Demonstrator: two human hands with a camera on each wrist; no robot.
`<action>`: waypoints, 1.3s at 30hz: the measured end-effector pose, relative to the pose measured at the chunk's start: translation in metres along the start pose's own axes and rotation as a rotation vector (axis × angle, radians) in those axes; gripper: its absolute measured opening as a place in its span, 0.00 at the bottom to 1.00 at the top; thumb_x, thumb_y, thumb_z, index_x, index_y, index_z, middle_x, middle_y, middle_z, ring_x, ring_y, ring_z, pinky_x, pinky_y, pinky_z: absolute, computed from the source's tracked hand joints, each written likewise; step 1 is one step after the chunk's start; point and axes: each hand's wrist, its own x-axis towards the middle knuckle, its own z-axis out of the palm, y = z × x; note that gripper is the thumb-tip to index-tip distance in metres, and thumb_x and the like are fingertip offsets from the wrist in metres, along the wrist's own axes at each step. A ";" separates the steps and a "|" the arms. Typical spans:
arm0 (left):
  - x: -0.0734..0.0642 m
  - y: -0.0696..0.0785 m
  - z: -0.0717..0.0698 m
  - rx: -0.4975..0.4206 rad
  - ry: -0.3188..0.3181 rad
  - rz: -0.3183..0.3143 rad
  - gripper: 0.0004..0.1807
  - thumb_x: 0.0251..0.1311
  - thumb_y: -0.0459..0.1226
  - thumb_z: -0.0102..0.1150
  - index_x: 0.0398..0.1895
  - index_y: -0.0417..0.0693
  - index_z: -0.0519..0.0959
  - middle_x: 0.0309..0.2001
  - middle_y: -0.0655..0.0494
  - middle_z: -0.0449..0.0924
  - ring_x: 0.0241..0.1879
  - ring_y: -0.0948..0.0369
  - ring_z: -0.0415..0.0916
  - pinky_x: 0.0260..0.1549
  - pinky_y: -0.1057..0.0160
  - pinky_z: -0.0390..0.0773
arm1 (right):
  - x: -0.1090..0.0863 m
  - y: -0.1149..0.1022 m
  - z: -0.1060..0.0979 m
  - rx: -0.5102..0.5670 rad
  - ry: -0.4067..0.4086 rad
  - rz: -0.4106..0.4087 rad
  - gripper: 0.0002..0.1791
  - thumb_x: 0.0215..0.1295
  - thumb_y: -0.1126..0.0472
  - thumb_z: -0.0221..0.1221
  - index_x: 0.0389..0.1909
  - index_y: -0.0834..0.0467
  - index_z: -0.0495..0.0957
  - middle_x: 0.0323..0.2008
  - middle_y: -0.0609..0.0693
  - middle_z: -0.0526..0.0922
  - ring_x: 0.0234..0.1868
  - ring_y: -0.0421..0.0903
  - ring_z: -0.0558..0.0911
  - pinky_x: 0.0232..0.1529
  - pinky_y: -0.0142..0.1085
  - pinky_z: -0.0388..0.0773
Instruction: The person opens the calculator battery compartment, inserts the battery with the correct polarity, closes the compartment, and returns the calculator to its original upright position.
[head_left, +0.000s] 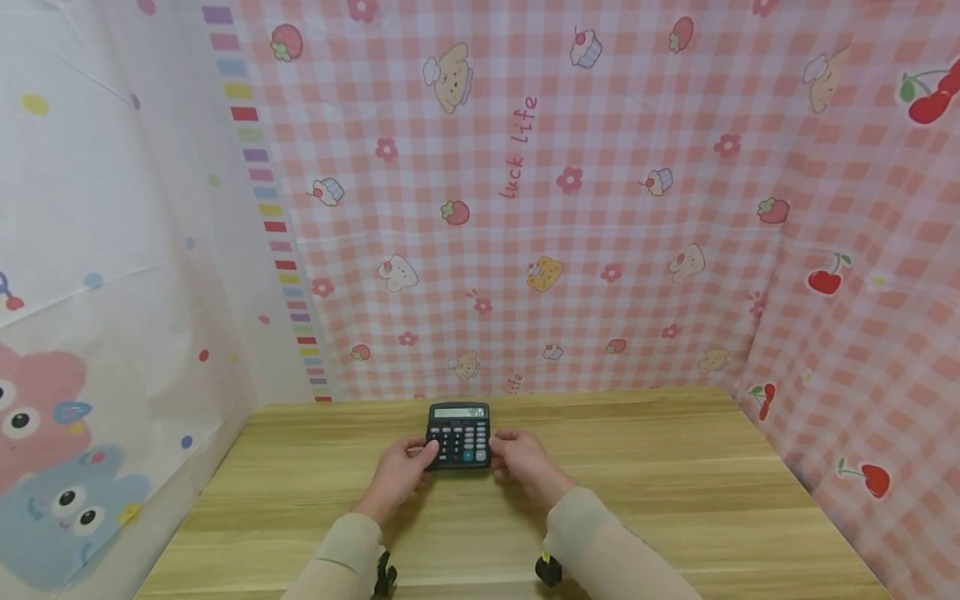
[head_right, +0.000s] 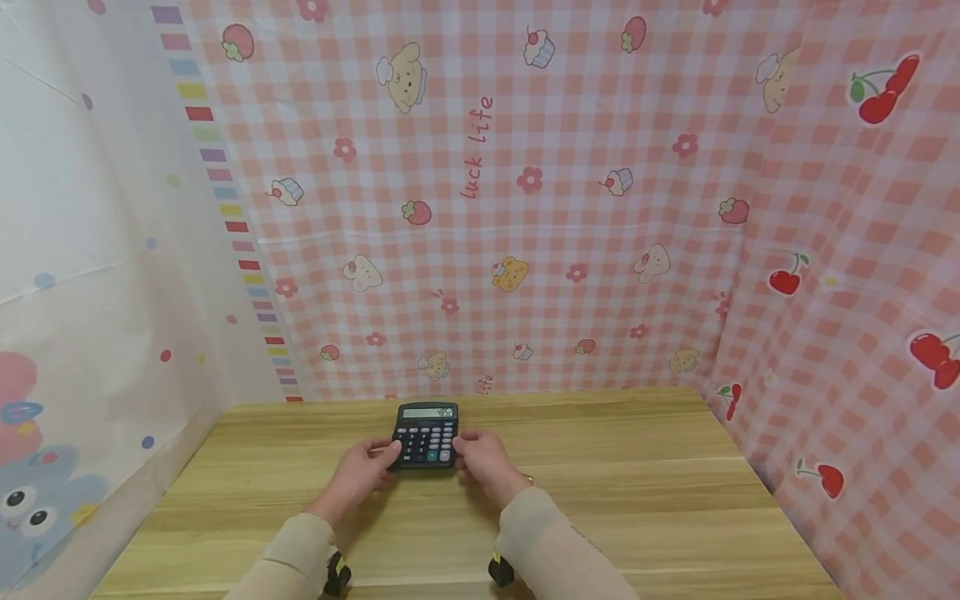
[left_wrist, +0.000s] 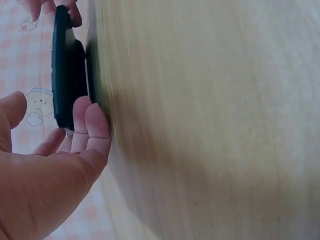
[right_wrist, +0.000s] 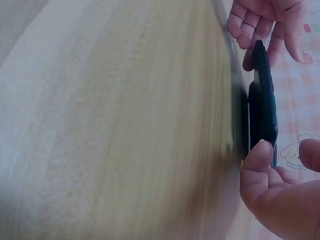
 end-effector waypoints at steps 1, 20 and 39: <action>-0.001 0.001 0.000 -0.001 -0.005 0.002 0.31 0.80 0.45 0.58 0.72 0.28 0.71 0.61 0.30 0.83 0.36 0.54 0.86 0.38 0.58 0.87 | 0.000 0.000 0.000 0.009 -0.003 -0.001 0.25 0.82 0.62 0.54 0.72 0.72 0.69 0.42 0.54 0.83 0.38 0.46 0.80 0.38 0.34 0.83; 0.001 -0.001 0.000 -0.027 -0.051 -0.010 0.25 0.80 0.31 0.46 0.76 0.34 0.70 0.55 0.37 0.84 0.35 0.57 0.83 0.38 0.59 0.85 | 0.000 0.000 -0.005 0.032 -0.055 -0.003 0.28 0.75 0.73 0.56 0.74 0.70 0.69 0.46 0.57 0.84 0.33 0.42 0.78 0.33 0.31 0.78; 0.000 -0.004 0.000 -0.037 -0.048 0.010 0.25 0.80 0.30 0.47 0.77 0.35 0.69 0.52 0.39 0.85 0.36 0.57 0.82 0.38 0.60 0.84 | -0.001 -0.001 -0.008 -0.021 -0.062 0.007 0.31 0.74 0.71 0.59 0.76 0.65 0.69 0.42 0.54 0.83 0.32 0.43 0.77 0.35 0.33 0.77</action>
